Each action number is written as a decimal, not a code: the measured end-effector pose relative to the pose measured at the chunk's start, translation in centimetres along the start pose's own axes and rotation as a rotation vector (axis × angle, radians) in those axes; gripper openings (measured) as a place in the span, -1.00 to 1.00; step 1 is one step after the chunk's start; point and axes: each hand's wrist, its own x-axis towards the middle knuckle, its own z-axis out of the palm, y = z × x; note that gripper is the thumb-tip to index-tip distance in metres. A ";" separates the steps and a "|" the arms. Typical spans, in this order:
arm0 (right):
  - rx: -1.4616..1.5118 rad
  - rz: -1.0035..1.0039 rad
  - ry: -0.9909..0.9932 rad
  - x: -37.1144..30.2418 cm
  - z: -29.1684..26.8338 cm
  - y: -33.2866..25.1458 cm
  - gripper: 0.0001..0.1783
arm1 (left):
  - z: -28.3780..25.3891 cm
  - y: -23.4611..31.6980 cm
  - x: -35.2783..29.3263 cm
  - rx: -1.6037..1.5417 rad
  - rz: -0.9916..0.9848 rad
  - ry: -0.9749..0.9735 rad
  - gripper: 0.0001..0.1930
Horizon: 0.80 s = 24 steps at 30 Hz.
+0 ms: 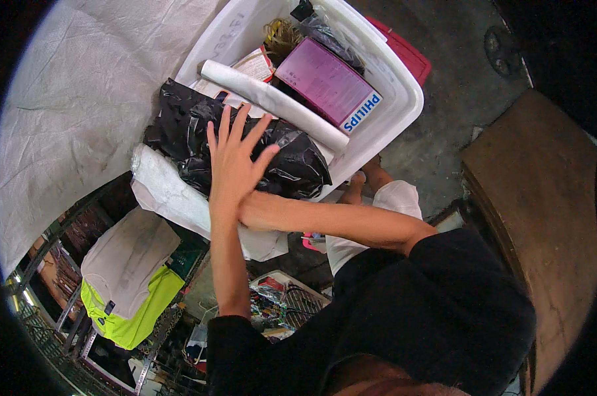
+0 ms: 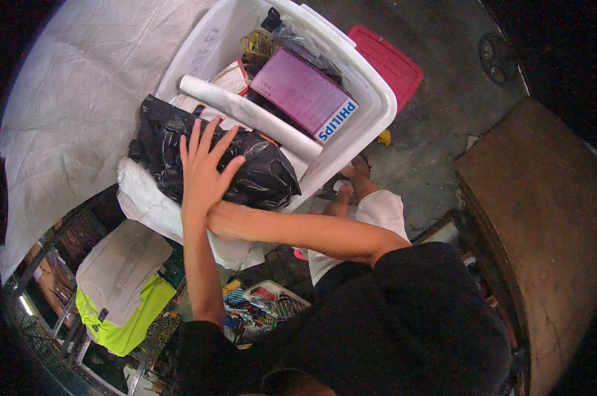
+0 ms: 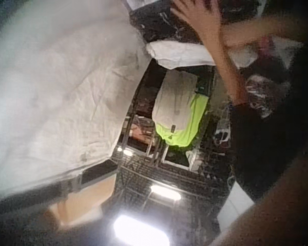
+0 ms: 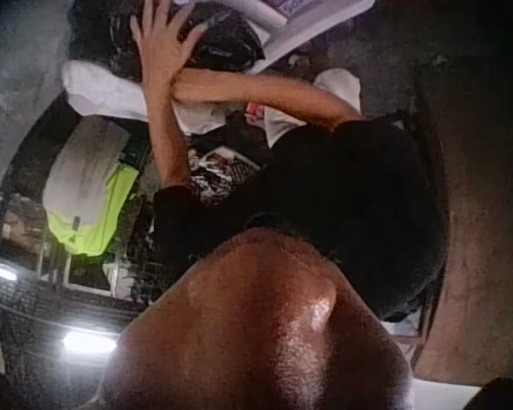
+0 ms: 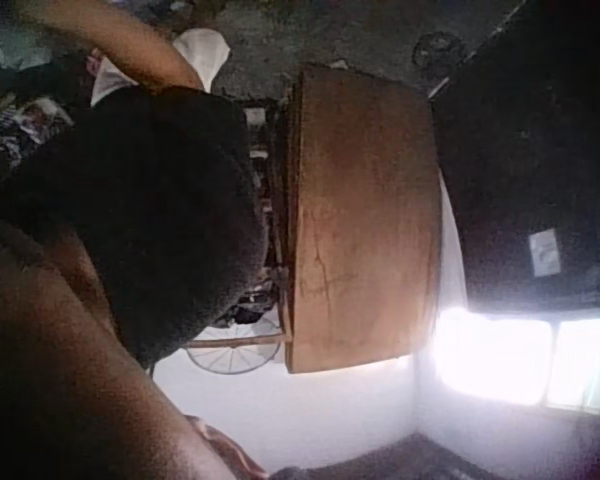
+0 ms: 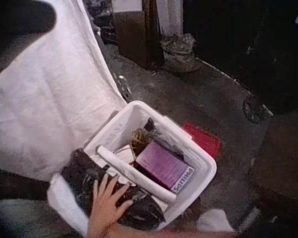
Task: The person organizes various household items including cables, lightbulb boxes, and packaged materials by transferring them between plastic storage bins.
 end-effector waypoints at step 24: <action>-0.572 0.478 0.197 -3.6 -8.6 -0.1 -0.46 | -0.1 -2.2 0.6 -0.040 0.189 0.097 -0.56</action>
